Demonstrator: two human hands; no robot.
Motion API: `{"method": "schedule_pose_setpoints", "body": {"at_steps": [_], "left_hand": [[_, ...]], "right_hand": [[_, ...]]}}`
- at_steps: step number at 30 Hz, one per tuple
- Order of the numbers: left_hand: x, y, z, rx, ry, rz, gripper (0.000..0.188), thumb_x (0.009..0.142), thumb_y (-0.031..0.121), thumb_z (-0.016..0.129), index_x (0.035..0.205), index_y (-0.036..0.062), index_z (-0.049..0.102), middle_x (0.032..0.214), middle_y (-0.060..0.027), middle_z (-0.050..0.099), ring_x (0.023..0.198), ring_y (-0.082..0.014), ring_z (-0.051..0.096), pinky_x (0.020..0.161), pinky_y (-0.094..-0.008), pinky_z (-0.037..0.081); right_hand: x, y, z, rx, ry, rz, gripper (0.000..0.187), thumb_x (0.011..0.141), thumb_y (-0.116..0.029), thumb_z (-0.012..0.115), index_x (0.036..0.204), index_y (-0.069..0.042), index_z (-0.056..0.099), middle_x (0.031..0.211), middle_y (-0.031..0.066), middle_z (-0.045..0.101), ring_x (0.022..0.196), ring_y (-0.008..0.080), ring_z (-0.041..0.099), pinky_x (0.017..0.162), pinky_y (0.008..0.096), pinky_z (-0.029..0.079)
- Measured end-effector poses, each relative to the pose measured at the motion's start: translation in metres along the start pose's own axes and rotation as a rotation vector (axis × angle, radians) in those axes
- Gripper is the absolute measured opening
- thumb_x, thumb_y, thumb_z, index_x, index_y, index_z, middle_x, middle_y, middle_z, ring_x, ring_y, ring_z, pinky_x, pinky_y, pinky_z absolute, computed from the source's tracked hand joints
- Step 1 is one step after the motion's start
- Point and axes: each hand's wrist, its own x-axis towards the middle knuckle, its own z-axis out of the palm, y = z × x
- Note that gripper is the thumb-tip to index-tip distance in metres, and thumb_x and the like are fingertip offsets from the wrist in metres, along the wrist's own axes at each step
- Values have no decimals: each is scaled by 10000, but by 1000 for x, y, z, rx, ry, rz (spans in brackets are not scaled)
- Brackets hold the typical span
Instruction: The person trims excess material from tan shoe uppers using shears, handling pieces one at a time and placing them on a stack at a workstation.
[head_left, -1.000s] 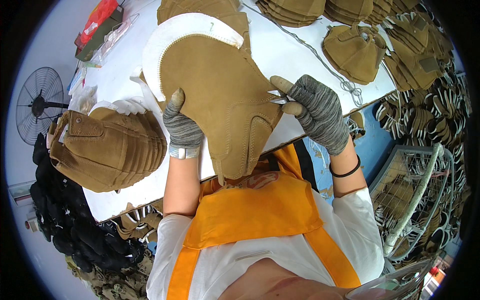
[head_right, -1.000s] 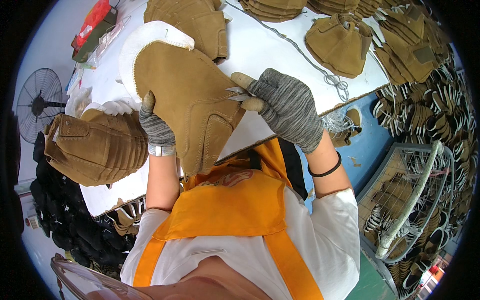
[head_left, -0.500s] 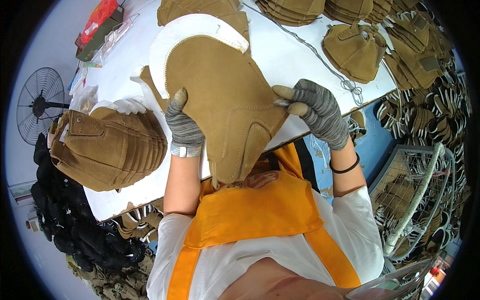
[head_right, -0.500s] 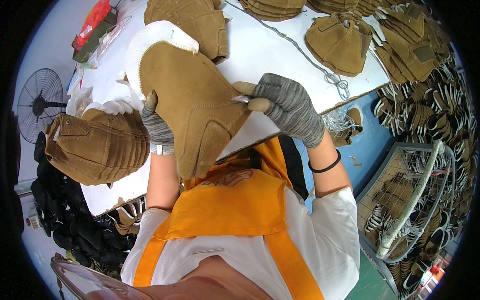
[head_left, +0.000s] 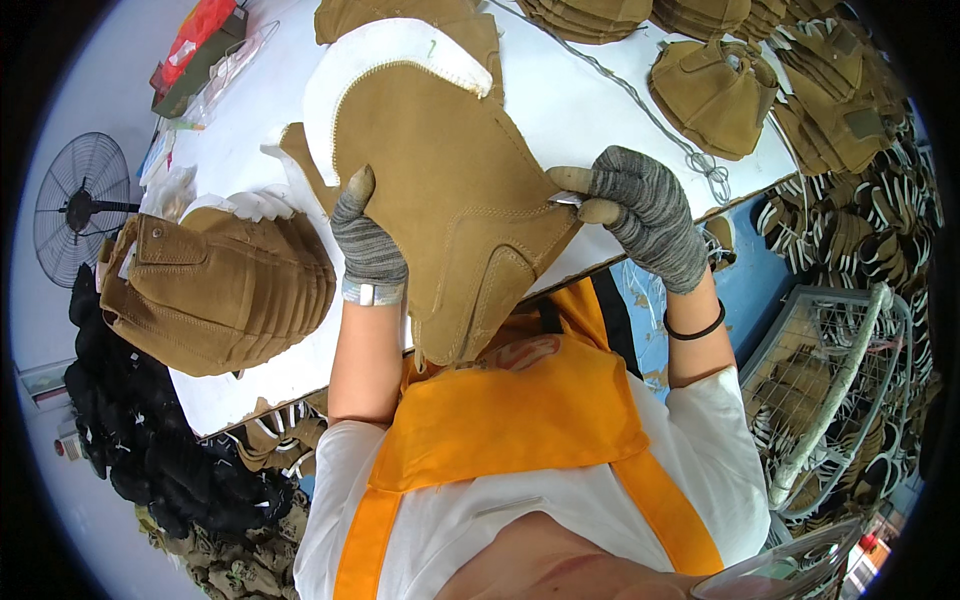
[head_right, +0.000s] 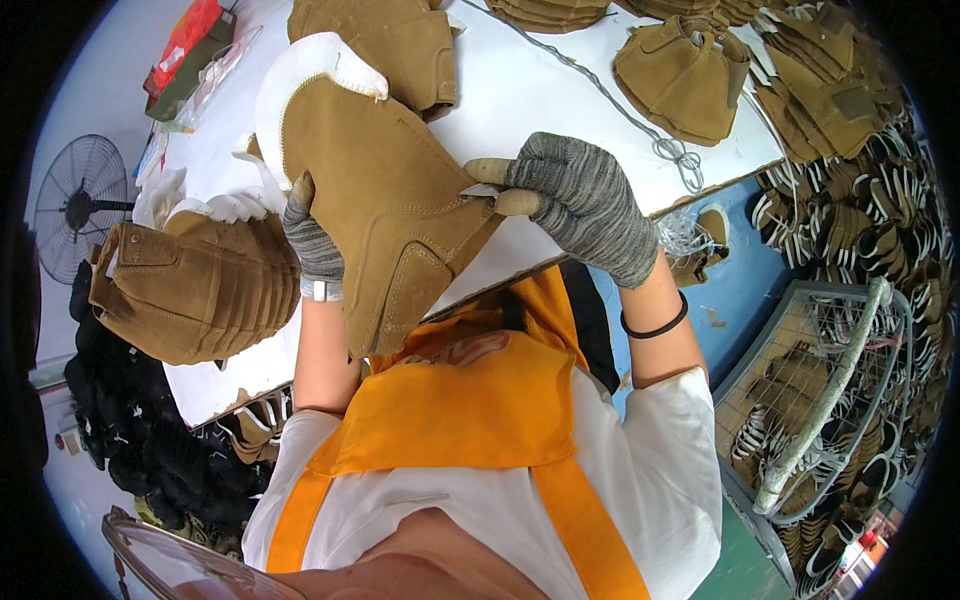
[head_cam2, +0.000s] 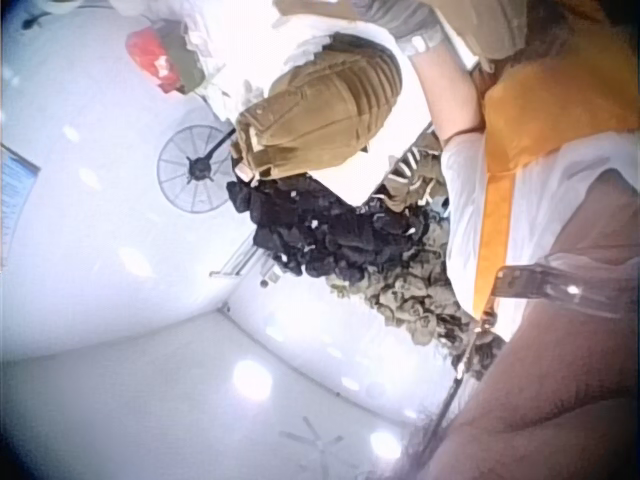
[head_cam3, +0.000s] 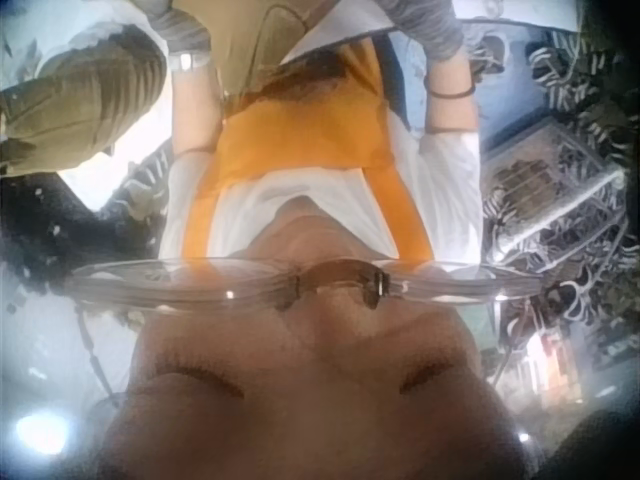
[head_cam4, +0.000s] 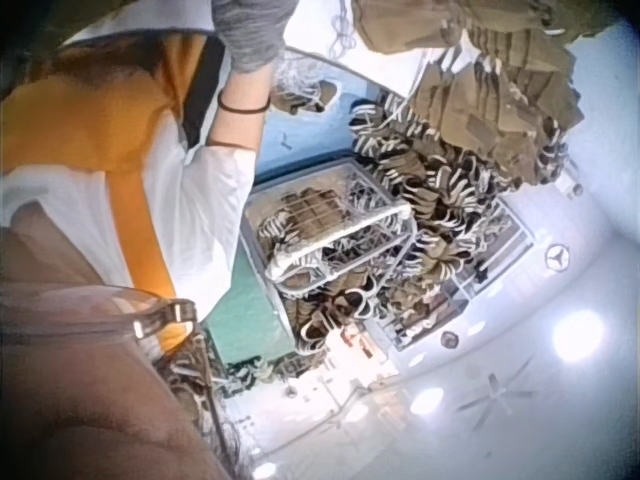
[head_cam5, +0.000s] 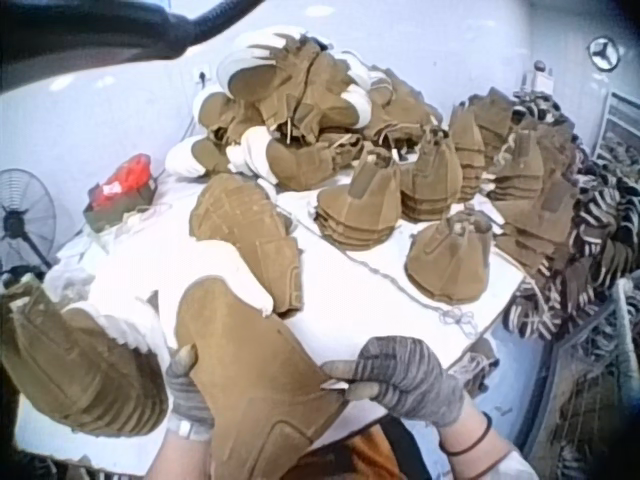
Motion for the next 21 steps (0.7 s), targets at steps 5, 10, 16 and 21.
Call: {"method": "schedule_pose_setpoints", "body": {"at_steps": [5,10,16,21], "left_hand": [[-1,0,-1,-31,-2,5,617,786,243,628,1290,-27,397,1244,-203,508,1114,-325,527,953,-435,440],[2,-1,-2,-46,-18,-5,623,779,217,642,1293,-28,389,1240,-208,506,1114,-332,527,956,-438,443],[2,-3,3,105,-5,79,628,784,223,644,1296,-26,379,1227,-206,510,1121,-329,519,953,-448,446],[-2,-12,24,233,89,81,700,775,359,674,1294,-10,384,1228,-188,501,1118,-309,517,949,-436,450]], "right_hand": [[-4,-11,-4,171,140,131,430,881,-415,527,1102,-67,648,804,67,605,756,183,572,709,275,453],[-8,-11,13,419,386,312,458,910,-392,519,1153,-9,578,1074,103,628,1004,195,575,893,302,434],[2,-20,22,487,153,457,448,788,-393,698,1045,-32,631,826,29,615,748,96,527,702,240,450],[7,-20,36,720,223,616,356,732,-332,763,888,-34,645,725,-21,562,686,79,493,649,226,431]]}}
